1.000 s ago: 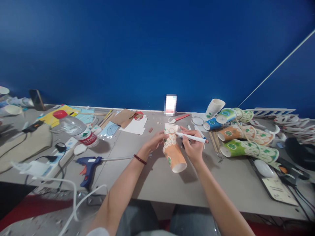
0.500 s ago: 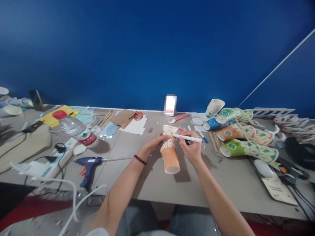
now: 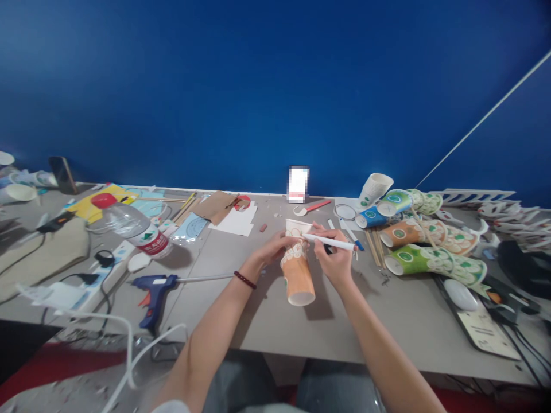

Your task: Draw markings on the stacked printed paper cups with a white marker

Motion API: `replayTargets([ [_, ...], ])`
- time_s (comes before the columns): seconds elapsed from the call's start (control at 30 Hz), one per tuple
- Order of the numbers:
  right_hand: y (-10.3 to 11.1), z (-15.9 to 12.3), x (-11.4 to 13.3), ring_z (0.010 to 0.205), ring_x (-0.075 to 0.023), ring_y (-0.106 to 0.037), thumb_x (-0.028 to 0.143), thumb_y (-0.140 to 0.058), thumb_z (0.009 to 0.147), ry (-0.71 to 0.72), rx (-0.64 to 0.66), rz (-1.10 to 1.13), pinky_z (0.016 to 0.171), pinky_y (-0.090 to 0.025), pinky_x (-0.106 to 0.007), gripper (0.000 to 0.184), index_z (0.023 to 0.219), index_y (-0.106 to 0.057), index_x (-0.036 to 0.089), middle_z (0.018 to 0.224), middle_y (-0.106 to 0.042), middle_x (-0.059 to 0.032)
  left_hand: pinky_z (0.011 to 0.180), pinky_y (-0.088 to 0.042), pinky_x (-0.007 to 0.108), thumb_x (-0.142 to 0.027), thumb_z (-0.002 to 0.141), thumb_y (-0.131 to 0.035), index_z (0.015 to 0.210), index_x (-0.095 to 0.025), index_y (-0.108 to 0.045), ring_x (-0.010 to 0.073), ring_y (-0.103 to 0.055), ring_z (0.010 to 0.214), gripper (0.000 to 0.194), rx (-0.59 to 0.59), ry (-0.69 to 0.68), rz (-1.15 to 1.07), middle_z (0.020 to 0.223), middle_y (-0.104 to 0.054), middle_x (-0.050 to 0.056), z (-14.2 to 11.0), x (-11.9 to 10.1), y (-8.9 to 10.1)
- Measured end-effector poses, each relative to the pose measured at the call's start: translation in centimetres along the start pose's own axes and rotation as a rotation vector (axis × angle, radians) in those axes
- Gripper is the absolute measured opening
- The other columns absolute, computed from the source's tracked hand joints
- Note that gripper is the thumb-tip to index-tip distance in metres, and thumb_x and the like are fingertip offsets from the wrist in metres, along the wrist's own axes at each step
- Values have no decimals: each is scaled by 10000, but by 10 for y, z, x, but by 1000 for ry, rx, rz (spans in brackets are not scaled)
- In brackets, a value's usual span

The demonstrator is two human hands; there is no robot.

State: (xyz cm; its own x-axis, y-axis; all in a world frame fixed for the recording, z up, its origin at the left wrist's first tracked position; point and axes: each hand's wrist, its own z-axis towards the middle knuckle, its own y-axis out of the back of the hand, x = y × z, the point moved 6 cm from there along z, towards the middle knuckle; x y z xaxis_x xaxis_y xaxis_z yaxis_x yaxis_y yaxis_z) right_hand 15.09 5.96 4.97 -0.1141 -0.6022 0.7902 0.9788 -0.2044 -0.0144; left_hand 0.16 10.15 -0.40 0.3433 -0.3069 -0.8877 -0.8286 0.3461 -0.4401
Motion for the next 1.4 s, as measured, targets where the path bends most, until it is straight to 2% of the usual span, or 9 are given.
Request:
replayTargets([
  [0.53, 0, 0, 0, 1010, -279, -718, 227, -677, 798, 2, -10, 18, 1014, -520, -519, 84, 844, -609, 241, 843, -746, -38, 768, -517, 323, -347, 585, -829, 941, -98, -718, 246, -709, 816, 448, 26, -13, 55, 926, -753, 144, 0, -2, -1],
  [1.0, 3, 0, -4, 999, -271, -726, 280, -684, 820, -52, -39, 41, 988, -544, -498, 107, 850, -593, 233, 873, -747, -46, 788, -525, 339, -377, 616, -823, 937, -87, -718, 259, -717, 816, 445, 83, -7, 33, 908, -754, 162, -2, -2, -5],
  [1.4, 5, 0, -6, 973, -262, -730, 241, -691, 822, -24, -67, 88, 995, -538, -514, 104, 855, -594, 226, 868, -737, -34, 800, -535, 353, -359, 621, -805, 958, -82, -711, 261, -716, 812, 447, 104, -8, -2, 859, -752, 156, -5, -5, -9],
])
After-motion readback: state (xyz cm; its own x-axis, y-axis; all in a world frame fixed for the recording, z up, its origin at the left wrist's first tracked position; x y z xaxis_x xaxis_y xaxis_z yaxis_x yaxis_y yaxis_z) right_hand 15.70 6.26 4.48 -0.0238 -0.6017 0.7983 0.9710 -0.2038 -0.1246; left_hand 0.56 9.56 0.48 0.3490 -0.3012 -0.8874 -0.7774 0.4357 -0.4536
